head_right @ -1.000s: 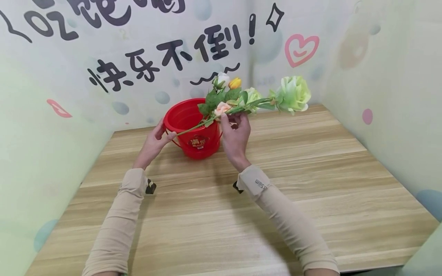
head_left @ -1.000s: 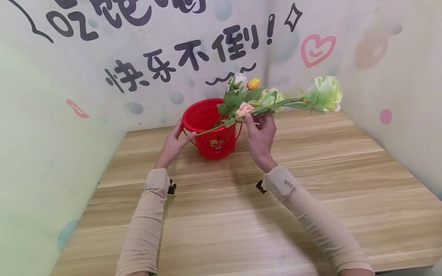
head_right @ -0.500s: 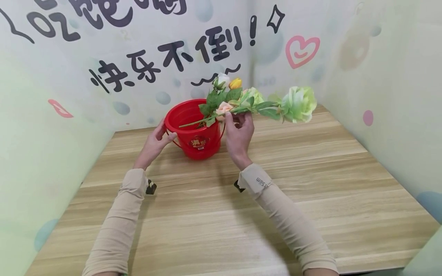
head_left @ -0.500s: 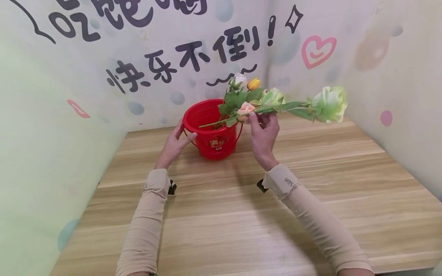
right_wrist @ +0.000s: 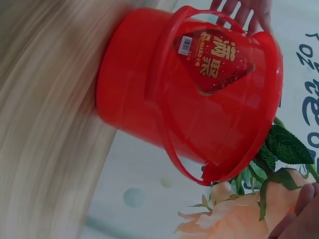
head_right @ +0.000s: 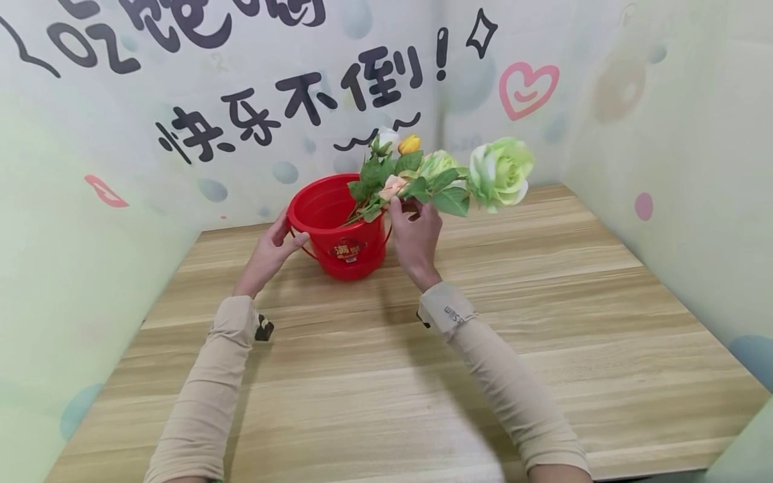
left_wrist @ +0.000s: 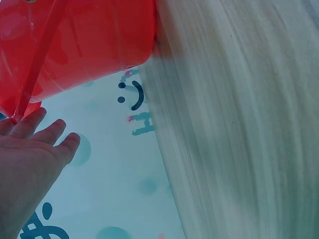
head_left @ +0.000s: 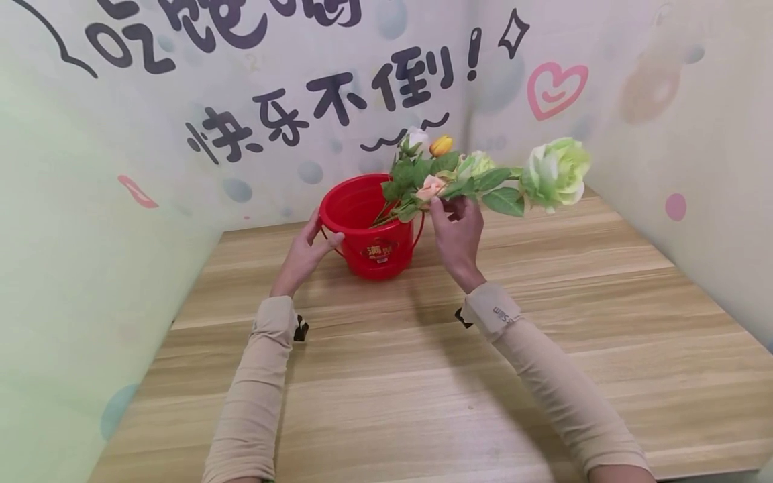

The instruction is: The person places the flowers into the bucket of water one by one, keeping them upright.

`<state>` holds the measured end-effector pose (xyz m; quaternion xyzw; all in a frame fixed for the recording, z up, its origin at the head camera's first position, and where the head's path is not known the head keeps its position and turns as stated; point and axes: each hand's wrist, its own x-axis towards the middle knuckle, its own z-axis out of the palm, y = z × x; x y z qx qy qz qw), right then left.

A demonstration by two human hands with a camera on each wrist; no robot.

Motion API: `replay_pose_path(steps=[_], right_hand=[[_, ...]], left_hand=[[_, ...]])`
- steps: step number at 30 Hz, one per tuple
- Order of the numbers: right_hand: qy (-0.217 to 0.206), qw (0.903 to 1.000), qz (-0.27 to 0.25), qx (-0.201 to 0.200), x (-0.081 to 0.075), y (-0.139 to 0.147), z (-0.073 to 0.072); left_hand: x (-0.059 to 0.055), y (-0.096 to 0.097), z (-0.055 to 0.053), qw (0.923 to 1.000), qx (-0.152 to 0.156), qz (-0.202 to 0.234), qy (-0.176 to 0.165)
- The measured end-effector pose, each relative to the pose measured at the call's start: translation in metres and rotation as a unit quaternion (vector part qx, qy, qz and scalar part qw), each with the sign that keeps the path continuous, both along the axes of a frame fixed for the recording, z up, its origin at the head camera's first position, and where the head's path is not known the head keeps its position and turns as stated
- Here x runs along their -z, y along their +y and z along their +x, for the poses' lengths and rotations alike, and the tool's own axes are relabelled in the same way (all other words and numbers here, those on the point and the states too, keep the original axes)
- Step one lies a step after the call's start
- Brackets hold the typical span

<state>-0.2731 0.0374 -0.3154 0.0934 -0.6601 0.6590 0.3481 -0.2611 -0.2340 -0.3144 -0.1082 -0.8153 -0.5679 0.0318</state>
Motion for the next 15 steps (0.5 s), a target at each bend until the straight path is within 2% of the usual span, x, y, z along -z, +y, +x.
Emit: replay_pose_path(steps=[7,15], right_hand=[[-0.013,0.9992,0.036,0.009,0.0038,0.0002,-0.0055],[-0.023,0.9987,0.046,0.004,0.0049,-0.0018,-0.0101]], left_hand=[[-0.0011,0.0007,0.0021,1.0000,-0.004,-0.002,-0.005],[-0.0007,0.0008,0.0016,1.0000,-0.004,-0.001,0.002]])
